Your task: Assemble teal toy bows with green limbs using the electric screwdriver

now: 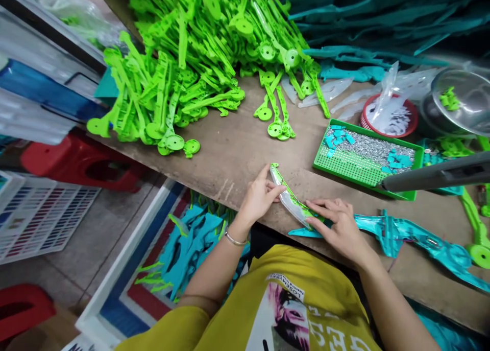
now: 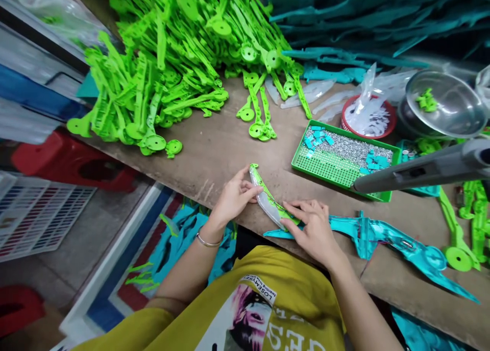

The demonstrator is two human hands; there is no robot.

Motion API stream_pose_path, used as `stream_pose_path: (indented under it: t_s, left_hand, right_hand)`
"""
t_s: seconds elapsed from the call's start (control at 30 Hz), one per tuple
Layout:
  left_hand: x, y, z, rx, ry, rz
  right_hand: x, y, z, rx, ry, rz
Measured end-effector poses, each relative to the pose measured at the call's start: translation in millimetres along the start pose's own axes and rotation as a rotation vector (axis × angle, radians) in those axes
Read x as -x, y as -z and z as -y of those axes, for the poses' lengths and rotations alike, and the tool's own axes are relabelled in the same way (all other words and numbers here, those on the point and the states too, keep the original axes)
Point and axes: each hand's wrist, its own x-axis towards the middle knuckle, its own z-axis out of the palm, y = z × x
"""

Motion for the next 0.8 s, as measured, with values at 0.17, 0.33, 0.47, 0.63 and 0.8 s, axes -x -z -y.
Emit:
stream_pose_path:
  t_s: [0.17,0.33,0.47,0.63,0.8]
  left_hand:
    - [-1,5.6,-4,-0.08,0.025,0.033]
    - [-1,14.4,-13,-0.542,-0.155,0.045]
    - [-1,16.6,-13,-0.779,-0.239,0.019]
    - [4,11.9,-15,-0.887,-0.264,0.009]
    - [10,3.0,-23,-0.913,-0.172,-0.01]
  right_hand:
    - [-1,0,0,0.006,0.006,-0.024]
    - [-4,1,1,-0.006,-0.038,-0.015]
    - [-6,2,0,-0.021,-0.058,-0.005]
    - [-8,4,-1,-0.045,-0.086,0.033]
    - [-10,5,-1,-0.042,-0.087,0.037]
